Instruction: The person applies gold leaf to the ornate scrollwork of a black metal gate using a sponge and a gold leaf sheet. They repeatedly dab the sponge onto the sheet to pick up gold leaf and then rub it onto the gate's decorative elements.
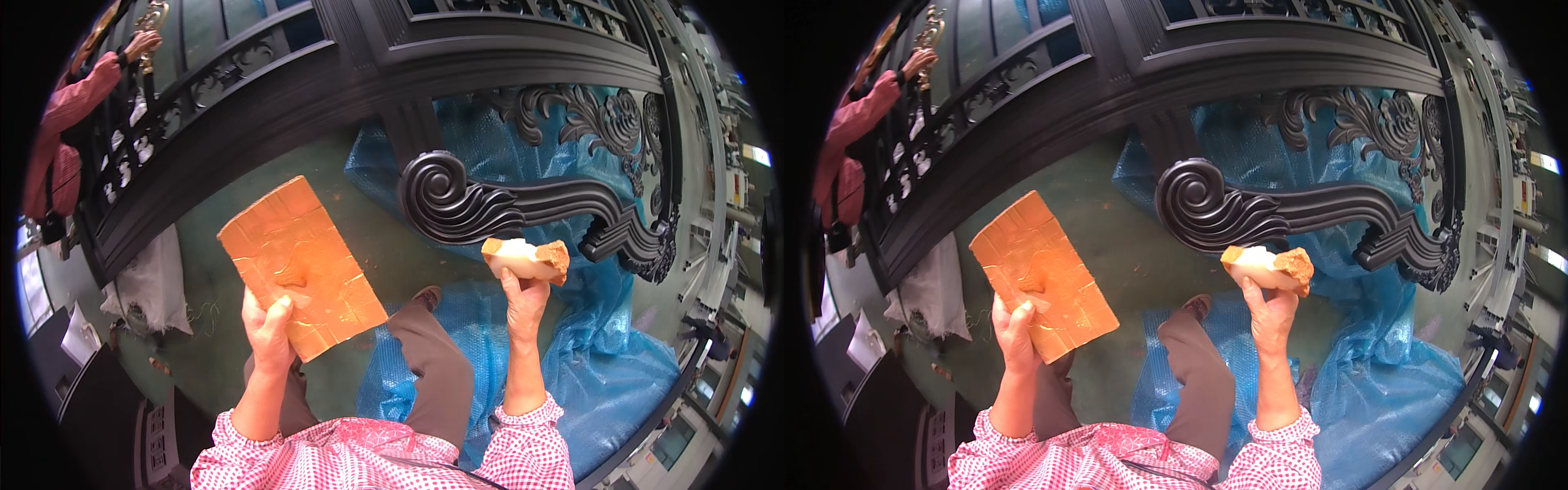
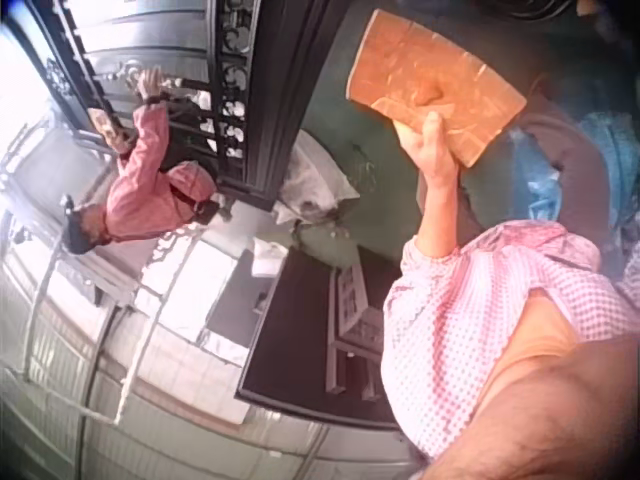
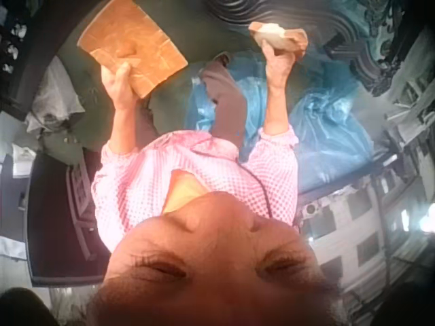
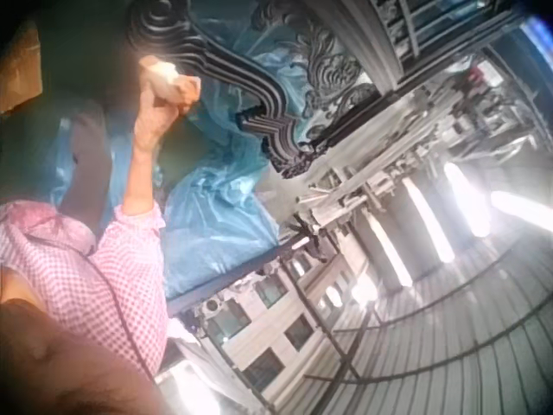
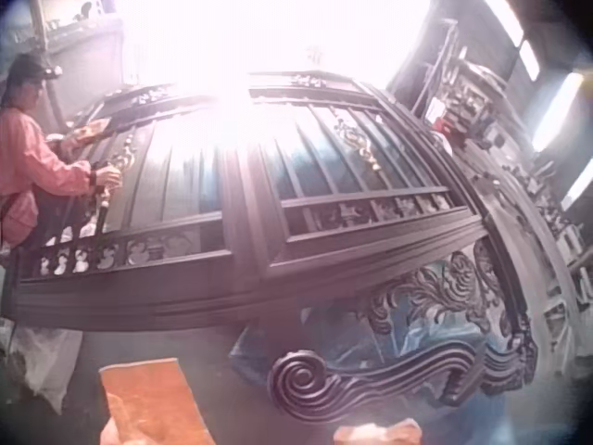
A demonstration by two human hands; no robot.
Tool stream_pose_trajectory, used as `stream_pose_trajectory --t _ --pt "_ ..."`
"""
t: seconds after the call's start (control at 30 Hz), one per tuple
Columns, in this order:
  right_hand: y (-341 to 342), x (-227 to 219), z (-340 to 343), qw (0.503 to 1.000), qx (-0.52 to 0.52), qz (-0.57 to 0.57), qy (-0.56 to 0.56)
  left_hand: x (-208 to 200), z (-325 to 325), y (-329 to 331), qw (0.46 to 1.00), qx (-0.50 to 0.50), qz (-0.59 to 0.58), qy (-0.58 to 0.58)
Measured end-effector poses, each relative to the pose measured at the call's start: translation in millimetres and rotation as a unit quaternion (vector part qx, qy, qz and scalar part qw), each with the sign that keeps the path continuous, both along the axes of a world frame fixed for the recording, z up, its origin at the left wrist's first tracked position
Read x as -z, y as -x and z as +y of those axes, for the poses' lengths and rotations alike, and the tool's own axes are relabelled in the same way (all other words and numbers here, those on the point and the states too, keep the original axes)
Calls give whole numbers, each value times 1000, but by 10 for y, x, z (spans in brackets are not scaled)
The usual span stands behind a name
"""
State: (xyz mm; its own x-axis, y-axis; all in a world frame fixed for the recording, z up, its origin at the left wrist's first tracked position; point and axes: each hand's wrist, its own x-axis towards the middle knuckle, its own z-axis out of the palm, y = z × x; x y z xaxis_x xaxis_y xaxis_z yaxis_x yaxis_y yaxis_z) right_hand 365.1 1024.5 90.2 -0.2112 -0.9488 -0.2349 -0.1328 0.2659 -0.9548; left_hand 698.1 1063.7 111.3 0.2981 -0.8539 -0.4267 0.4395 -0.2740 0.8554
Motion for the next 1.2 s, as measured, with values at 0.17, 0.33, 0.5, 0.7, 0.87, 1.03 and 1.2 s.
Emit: stream_pose_trajectory --t 0.17,0.33,0.5,0.7,0.87,1.03,1.2 --pt "-45 534 -178 995 15 91 42 707 28 -124 1000 22 1 -2" --pt "46 1118 -294 982 -2 165 87 1209 -105 -153 999 37 9 -31" --pt "50 1548 -555 971 -41 181 153 1470 -236 -172 998 60 29 -24" --pt "-71 1730 -892 955 -99 182 212 1434 -462 -82 998 61 21 8" --pt "-101 1823 -1018 904 -148 278 288 1436 -439 7 999 53 4 2" --pt "-57 1812 -1030 849 -218 398 269 1376 -373 28 999 42 -7 2" --pt "83 1750 -997 917 -156 268 251 1360 -406 88 999 51 -12 11"
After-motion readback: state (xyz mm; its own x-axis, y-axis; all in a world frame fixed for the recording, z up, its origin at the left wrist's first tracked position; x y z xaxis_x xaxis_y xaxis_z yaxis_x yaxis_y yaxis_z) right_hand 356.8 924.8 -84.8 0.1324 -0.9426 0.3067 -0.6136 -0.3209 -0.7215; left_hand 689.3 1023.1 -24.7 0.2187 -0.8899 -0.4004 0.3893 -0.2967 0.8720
